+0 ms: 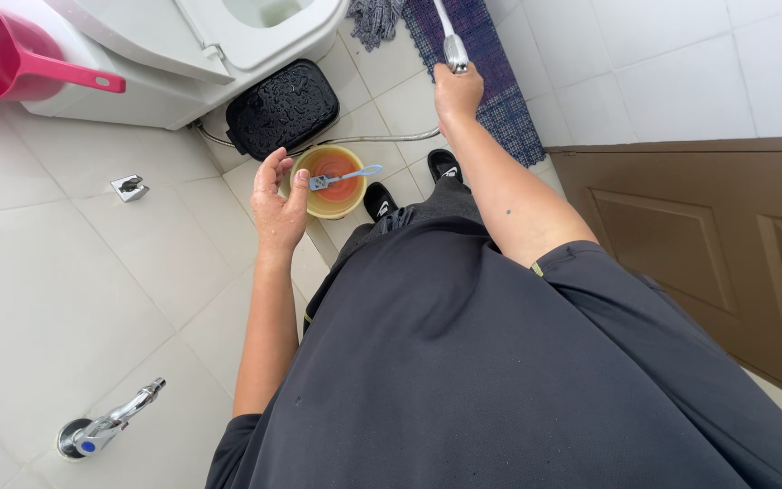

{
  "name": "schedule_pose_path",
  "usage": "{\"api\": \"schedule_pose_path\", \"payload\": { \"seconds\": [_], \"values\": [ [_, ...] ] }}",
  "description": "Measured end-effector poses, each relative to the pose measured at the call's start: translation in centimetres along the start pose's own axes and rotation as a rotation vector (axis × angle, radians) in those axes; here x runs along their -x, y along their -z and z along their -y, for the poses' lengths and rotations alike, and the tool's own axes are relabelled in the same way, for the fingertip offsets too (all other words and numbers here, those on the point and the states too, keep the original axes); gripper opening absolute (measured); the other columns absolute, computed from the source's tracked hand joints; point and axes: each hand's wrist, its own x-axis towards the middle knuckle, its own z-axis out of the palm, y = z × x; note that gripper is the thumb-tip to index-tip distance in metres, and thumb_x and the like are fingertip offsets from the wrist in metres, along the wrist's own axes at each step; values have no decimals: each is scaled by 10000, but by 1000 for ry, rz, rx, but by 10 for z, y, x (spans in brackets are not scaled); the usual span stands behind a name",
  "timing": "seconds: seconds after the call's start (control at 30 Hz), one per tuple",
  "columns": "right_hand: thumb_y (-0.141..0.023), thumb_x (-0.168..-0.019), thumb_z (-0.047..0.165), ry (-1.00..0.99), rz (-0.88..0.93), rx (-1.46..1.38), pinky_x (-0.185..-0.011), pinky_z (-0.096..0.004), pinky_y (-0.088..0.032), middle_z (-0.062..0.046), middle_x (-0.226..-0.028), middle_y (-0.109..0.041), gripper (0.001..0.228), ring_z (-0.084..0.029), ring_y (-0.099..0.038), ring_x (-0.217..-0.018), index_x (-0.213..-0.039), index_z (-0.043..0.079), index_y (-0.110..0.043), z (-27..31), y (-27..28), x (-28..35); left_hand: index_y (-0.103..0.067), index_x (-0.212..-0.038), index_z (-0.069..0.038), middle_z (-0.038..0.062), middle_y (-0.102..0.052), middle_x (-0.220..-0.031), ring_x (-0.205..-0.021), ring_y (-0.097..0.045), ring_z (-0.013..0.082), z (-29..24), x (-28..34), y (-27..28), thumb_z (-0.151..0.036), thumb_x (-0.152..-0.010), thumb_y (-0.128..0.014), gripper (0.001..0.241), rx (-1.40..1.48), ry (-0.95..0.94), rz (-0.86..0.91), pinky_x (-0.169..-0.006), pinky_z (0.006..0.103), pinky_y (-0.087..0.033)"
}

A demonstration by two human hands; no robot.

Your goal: The person wipes a white wall cabinet with a purple cloth, then rinses the cloth and washes their hands at the sink. They proceed to use a handheld bidet sprayer to rinse a yellow bucket and the toilet bowl.

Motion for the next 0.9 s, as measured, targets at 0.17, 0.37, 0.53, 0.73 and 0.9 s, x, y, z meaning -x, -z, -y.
{"api": "schedule_pose_path", "payload": {
  "seconds": [0.17, 0.37, 0.53, 0.73, 0.9],
  "values": [
    [-602, -782, 43, -222, -147, -169, -404, -354, -352, -34, -608, -507, 63, -149, -445, -442, -818, 44, -551, -14, 18, 7, -584, -1392, -28, 151, -670, -1275, -1238, -641, 244, 2, -2, -3, -172, -1001, -724, 440, -1, 3, 26, -1102, 390, -513],
    [-687, -824, 35, -25, -70, -137, -406, -287, -400, -1, -646, -570, 95, -70, -496, -474, -857, 36, -598, -57, 27, -15, -581, -1387, -25, 155, -662, -1286, -1241, -636, 250, -1, -7, -9, -166, -990, -726, 446, -14, 25, 63, -1066, 390, -518],
    [-674, -838, 47, -79, -5, -152, -377, -300, -362, -14, -608, -523, 132, -92, -458, -434, -845, 44, -542, -34, 32, -11, -584, -1386, -25, 159, -660, -1303, -1236, -650, 251, 2, -12, -15, -167, -1000, -719, 434, -41, -18, 82, -1060, 387, -528],
    [-686, -853, 75, -109, 81, -211, -367, -282, -390, -2, -593, -541, 113, -91, -462, -422, -849, 47, -577, 7, 38, -9, -586, -1381, -19, 158, -659, -1297, -1220, -650, 250, -1, -13, -25, -167, -1003, -720, 428, -59, -21, 80, -1045, 391, -529],
    [-711, -886, 105, 100, 155, -27, -439, -230, -440, 26, -638, -572, 115, -54, -522, -506, -937, 50, -624, 14, 40, -26, -593, -1371, -21, 147, -657, -1278, -1179, -659, 232, -7, -27, -45, -170, -996, -719, 423, -85, -19, 68, -1020, 389, -533]
  ]
}}
